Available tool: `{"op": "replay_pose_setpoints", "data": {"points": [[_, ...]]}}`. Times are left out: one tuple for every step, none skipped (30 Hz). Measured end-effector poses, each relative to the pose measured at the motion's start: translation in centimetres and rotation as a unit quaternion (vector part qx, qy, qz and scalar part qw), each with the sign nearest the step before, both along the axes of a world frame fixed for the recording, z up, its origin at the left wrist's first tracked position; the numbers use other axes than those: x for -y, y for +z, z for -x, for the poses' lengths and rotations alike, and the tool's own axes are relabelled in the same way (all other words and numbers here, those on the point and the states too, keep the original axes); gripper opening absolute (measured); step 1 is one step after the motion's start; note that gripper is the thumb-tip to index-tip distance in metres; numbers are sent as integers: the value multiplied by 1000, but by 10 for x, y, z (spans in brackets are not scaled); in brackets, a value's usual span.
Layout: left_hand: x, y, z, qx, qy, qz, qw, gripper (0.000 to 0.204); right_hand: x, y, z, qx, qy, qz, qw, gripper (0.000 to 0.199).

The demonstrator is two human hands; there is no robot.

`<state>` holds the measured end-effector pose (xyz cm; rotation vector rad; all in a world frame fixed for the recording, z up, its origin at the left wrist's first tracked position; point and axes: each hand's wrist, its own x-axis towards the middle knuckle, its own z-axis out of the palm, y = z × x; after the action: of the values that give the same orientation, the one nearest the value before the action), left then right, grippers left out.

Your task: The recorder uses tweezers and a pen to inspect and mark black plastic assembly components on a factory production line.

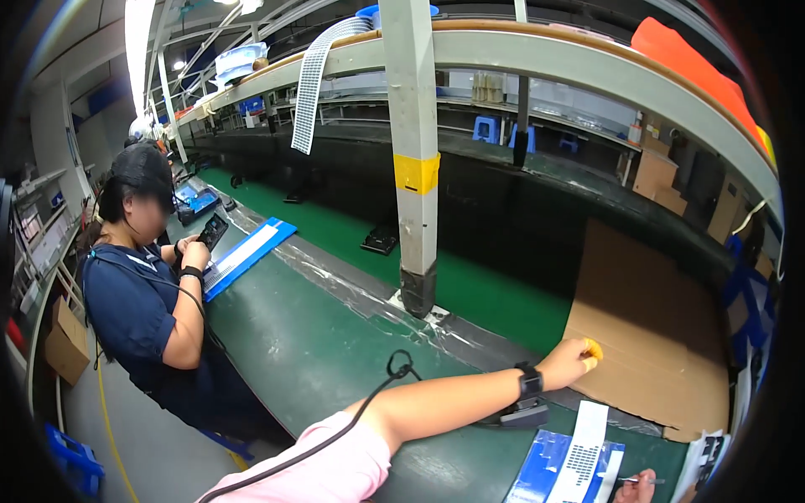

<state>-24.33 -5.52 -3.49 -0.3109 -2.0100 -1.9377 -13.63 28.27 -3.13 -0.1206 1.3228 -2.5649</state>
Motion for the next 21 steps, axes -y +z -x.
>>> {"op": "replay_pose_setpoints", "data": {"points": [[9, -9, -10, 46, -36, 13, 998, 13, 2, 2, 2, -2, 7, -5, 1000, 13], [14, -14, -15, 92, -75, 27, 993, 14, 3, 4, 3, -3, 11, -10, 1000, 13], [15, -15, -18, 52, -53, 37, 997, 14, 4, 4, 2, -3, -11, -32, 999, 13], [16, -15, -17, 55, -52, 39, 996, 14, 9, 7, 2, -1, -10, -31, 999, 13], [16, -15, -16, 73, -48, 17, 996, 14, 14, 10, 2, -2, -13, -36, 999, 13], [15, -14, -15, 90, -45, -5, 995, 15, 15, 12, 2, -2, -16, -41, 999, 13], [13, -13, -15, 55, -38, 34, 997, 15, 11, 11, 3, -1, -1, -29, 1000, 13], [12, -12, -16, 57, -40, 33, 997, 15, 8, 9, 3, 1, -2, -30, 1000, 13], [13, -10, -18, 63, -52, 60, 995, 16, 6, 9, 3, 1, -2, -27, 1000, 13], [14, -8, -19, 68, -64, 89, 992, 17, 6, 8, 3, 1, -3, -24, 1000, 14], [14, -7, -21, 65, -65, 91, 992, 18, 5, 7, 3, -3, 0, -23, 1000, 15], [14, -8, -21, 65, -67, 91, 992, 18, 5, 7, 3, -2, -1, -23, 1000, 15], [15, -9, -21, 64, -66, 95, 991, 18, 7, 8, 2, 2, -14, -26, 1000, 15], [15, -9, -21, 63, -65, 100, 991, 18, 9, 9, 2, 7, -26, -29, 999, 14], [15, -9, -21, 58, -60, 102, 991, 18, 8, 8, 3, 7, -25, -30, 999, 14], [15, -9, -21, 59, -60, 100, 991, 18, 7, 7, 3, -2, -8, -25, 1000, 15], [15, -10, -21, 51, -56, 110, 991, 18, 6, 7, 3, -11, 10, -19, 1000, 15], [15, -10, -21, 44, -53, 121, 990, 18, 7, 7, 3, -10, 12, -21, 1000, 15], [15, -7, -23, 55, -52, 120, 990, 17, 9, 8, 2, -6, 2, -25, 1000, 15], [15, -8, -23, 56, -50, 119, 990, 17, 11, 8, 2, -2, -7, -30, 1000, 15], [16, -10, -23, 52, -46, 121, 990, 17, 11, 8, 2, -1, -6, -30, 1000, 15]]}}
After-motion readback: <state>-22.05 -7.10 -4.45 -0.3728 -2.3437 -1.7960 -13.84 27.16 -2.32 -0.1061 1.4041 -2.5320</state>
